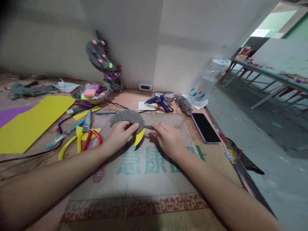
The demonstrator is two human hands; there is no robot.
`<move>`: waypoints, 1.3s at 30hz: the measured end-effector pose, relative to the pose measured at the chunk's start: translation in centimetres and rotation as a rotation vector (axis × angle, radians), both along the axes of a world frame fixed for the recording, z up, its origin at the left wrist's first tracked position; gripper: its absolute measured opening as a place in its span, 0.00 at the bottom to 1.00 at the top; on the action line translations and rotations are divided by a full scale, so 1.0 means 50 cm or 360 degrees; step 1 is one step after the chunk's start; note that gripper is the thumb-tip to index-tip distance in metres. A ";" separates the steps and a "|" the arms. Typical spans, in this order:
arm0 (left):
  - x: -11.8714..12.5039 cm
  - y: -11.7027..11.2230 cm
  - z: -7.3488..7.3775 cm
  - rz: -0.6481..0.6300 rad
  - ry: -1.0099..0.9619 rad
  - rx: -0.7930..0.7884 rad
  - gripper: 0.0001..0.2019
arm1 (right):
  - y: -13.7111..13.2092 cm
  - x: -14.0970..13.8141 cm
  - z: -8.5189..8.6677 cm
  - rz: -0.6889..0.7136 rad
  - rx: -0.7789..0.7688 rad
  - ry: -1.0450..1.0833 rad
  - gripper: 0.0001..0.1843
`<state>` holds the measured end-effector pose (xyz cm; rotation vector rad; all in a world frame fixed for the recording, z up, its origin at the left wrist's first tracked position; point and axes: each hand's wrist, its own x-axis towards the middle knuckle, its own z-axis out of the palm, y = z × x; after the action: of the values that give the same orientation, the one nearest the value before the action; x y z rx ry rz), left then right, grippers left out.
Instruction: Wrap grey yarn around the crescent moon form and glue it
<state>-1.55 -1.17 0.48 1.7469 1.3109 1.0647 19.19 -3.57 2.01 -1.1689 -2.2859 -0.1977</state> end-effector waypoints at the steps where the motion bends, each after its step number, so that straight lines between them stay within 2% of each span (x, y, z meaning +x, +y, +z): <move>1: 0.000 0.000 0.000 0.0000 -0.0002 0.0001 0.21 | -0.001 0.000 0.000 0.0007 -0.0024 0.0016 0.15; 9: -0.002 0.006 -0.005 0.0045 0.0009 0.0069 0.22 | -0.002 0.003 0.002 0.0010 -0.0079 0.0213 0.16; 12: -0.002 0.007 -0.006 0.0073 0.0010 0.0063 0.22 | 0.014 0.011 0.002 -0.0074 -0.0096 0.0260 0.18; 15: -0.002 0.007 -0.004 0.0070 0.0000 0.0038 0.22 | 0.041 0.026 -0.009 -0.0178 -0.0117 0.0252 0.24; 18: -0.001 0.008 -0.003 0.0039 0.0002 0.0037 0.22 | 0.061 0.038 -0.021 -0.0187 -0.0156 0.0211 0.26; 21: 0.001 0.008 -0.002 0.0023 0.0017 0.0073 0.22 | 0.064 0.037 -0.020 -0.0177 -0.0158 0.0226 0.22; 24: 0.002 0.006 0.000 0.0012 0.0048 0.0118 0.22 | 0.049 0.023 -0.006 -0.0142 -0.0137 0.0384 0.16; 28: 0.002 0.000 0.004 -0.0024 0.0116 0.0151 0.22 | 0.017 -0.006 0.009 -0.0027 -0.0321 0.0662 0.11; 32: 0.003 -0.007 0.007 -0.0033 0.0170 0.0155 0.21 | 0.002 -0.028 0.002 0.0038 -0.0469 0.0815 0.08; 39: 0.009 -0.014 0.006 -0.0047 0.0149 0.0158 0.21 | 0.005 -0.038 -0.013 0.0057 -0.0681 0.1026 0.05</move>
<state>-1.10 -1.89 0.80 1.9046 1.3040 1.0585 17.28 -3.33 1.36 -1.1695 -1.8012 0.6254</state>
